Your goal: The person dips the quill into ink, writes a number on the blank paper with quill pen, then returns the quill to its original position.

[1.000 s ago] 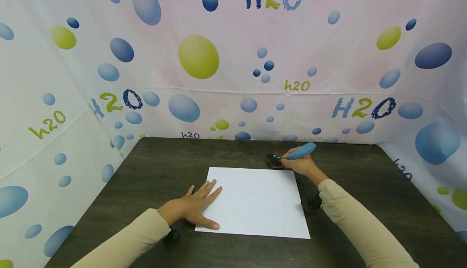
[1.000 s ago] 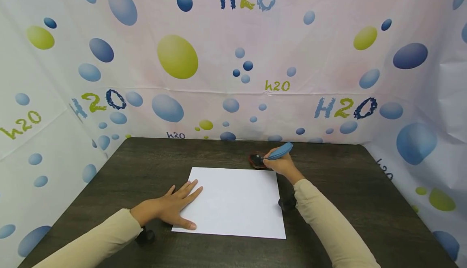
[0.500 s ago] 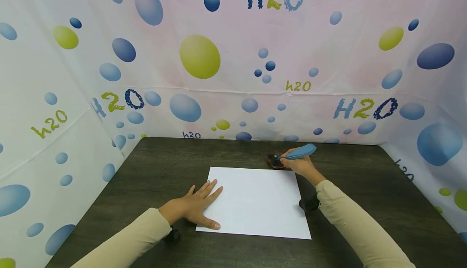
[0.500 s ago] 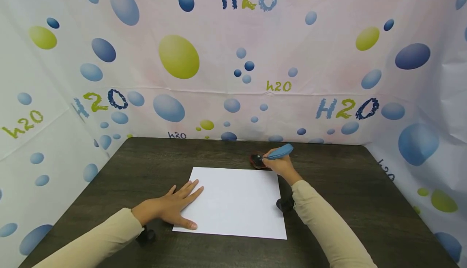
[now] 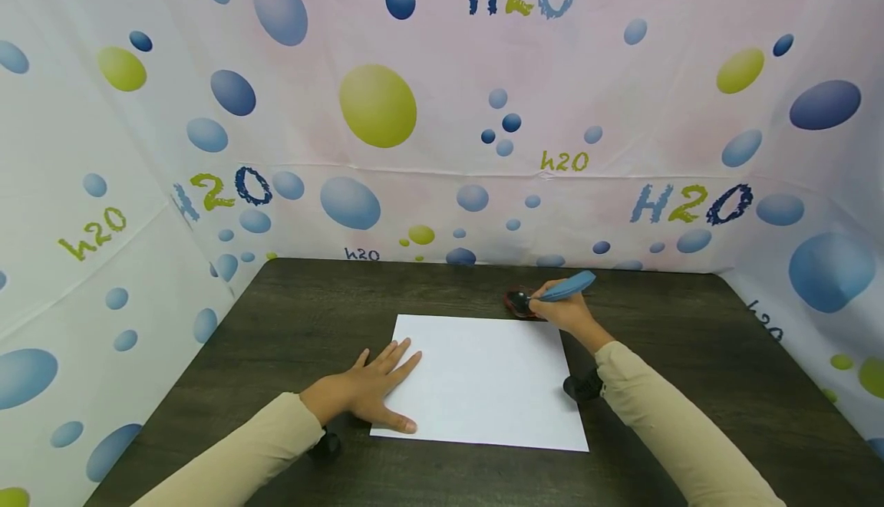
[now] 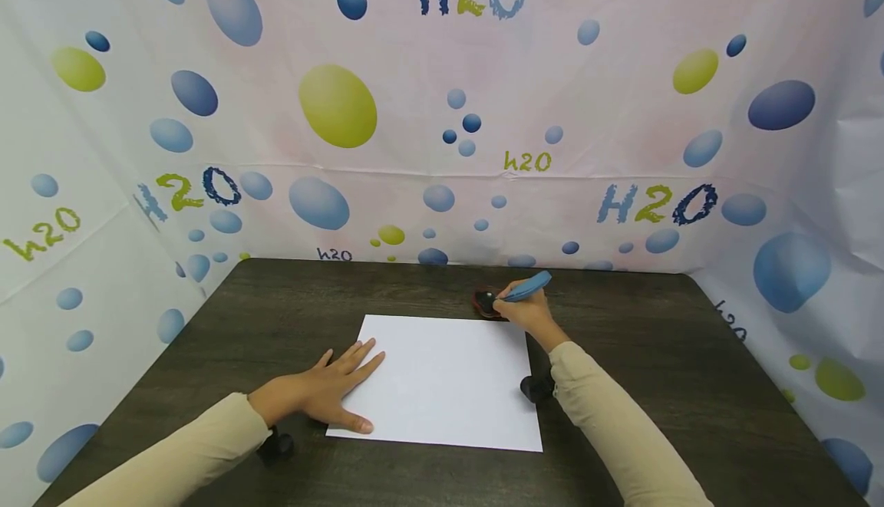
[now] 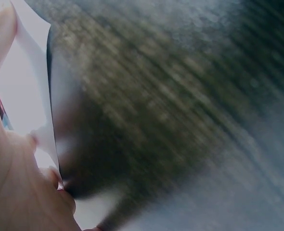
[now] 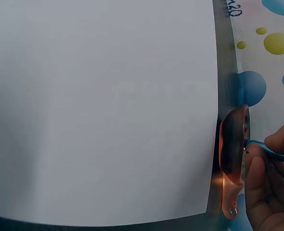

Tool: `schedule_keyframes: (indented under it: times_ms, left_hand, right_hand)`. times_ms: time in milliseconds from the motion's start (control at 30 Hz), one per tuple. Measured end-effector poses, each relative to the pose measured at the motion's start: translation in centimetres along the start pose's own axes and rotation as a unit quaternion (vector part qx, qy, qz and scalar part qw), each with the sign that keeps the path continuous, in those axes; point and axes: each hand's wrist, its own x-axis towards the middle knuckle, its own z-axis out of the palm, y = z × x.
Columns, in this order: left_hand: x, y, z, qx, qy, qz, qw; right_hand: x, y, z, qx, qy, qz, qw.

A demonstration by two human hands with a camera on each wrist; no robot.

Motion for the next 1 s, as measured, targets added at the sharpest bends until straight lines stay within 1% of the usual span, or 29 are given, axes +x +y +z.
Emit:
schedule_keyframes:
  times_ms: [133,267,400,600,667,800,900,1000]
  left_hand:
    - [0.0,-0.04,0.08,-0.001,-0.001,0.0,1.0]
    - [0.03,0.0,0.09,-0.004,-0.001,0.001,1.0]
    - [0.02,0.06,0.05,-0.004,0.0,0.0,1.0]
    - [0.07,0.12,0.0,-0.004,-0.001,-0.002,1.0]
    - [0.11,0.14,0.01,-0.004,-0.001,-0.001,1.0]
    - [0.12,0.19,-0.06,-0.005,-0.003,0.002,1.0]
    - [0.13,0.1,-0.02,-0.003,-0.003,0.002,1.0]
    - [0.04,0.02,0.0,-0.002,-0.002,0.001,1.0]
  right_hand:
    - [0.05,0.3,0.04,0.006,0.006,0.021,0.9997]
    - [0.08,0.53,-0.1,0.005,0.01,0.03,0.9995]
    - [0.09,0.5,-0.16,0.003,0.002,0.025,0.9997]
    - [-0.03,0.61,-0.14,0.027,-0.008,0.023,0.9994]
    - [-0.11,0.66,-0.19,0.031,-0.005,0.023,0.9992]
    - [-0.32,0.69,-0.32,0.015,0.008,0.023,0.9996]
    - [-0.49,0.73,-0.29,0.012,0.013,0.008,0.9998]
    - [-0.65,0.85,-0.24,0.031,0.016,-0.006,0.9994]
